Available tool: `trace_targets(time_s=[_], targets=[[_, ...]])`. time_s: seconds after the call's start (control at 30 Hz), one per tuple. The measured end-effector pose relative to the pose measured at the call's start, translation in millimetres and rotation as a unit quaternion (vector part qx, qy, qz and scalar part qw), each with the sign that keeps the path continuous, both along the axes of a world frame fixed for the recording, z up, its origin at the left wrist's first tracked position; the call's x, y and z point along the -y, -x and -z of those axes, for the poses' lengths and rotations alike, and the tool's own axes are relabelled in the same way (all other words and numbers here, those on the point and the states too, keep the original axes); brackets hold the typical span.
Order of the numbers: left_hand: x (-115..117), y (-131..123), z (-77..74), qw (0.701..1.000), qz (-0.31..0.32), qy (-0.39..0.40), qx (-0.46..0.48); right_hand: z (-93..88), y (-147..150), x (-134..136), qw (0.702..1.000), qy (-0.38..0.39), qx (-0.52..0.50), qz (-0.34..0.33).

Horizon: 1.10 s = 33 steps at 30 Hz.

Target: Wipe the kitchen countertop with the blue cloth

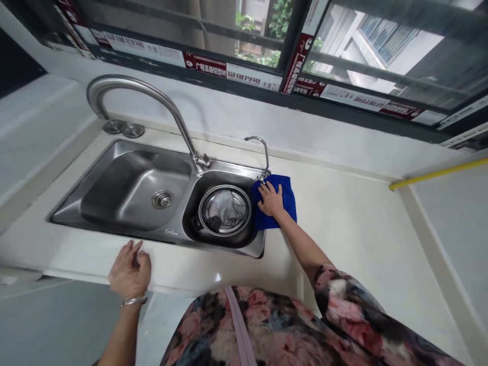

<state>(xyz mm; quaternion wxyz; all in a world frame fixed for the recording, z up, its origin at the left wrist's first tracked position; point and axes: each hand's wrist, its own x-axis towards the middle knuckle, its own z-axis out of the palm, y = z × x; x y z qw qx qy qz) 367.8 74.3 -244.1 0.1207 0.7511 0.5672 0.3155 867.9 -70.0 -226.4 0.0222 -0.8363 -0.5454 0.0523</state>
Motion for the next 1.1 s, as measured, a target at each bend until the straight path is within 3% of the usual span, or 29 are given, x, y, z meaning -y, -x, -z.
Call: trace_targets(time_s=[0.13, 0.27, 0.4, 0.63, 0.73, 0.83, 1.1], targets=[[0.7, 0.3, 0.1, 1.0, -0.006, 0.005, -0.005, -5.4, -7.0, -9.6, 1.0, -0.008, -0.006, 0.006], [1.5, 1.7, -1.0, 1.0, -0.005, 0.011, -0.011, -7.0, 0.5, -0.5, 0.998, -0.055, -0.012, 0.029], [2.0, 1.9, -4.4, 1.0, 0.011, 0.015, -0.016, -3.6, 23.4, 28.8, 0.994, -0.102, -0.026, 0.028], [2.4, -1.3, -8.7, 1.0, 0.014, 0.005, -0.019, 0.0, 78.6, 105.4, 0.991, -0.124, -0.045, -0.025], [2.1, -1.5, -7.7, 1.0, 0.012, -0.003, -0.02, -2.9, 84.8, 119.5, 0.99, -0.125, -0.06, -0.034], [1.7, -1.0, -6.6, 1.0, 0.009, -0.007, -0.023, -5.0, 71.8, 107.9, 0.988, -0.137, -0.069, -0.022], [3.6, -3.7, -8.0, 1.0, -0.011, -0.001, -0.01, 0.9, 2.3, 20.9, 0.979, -0.184, -0.047, 0.074]])
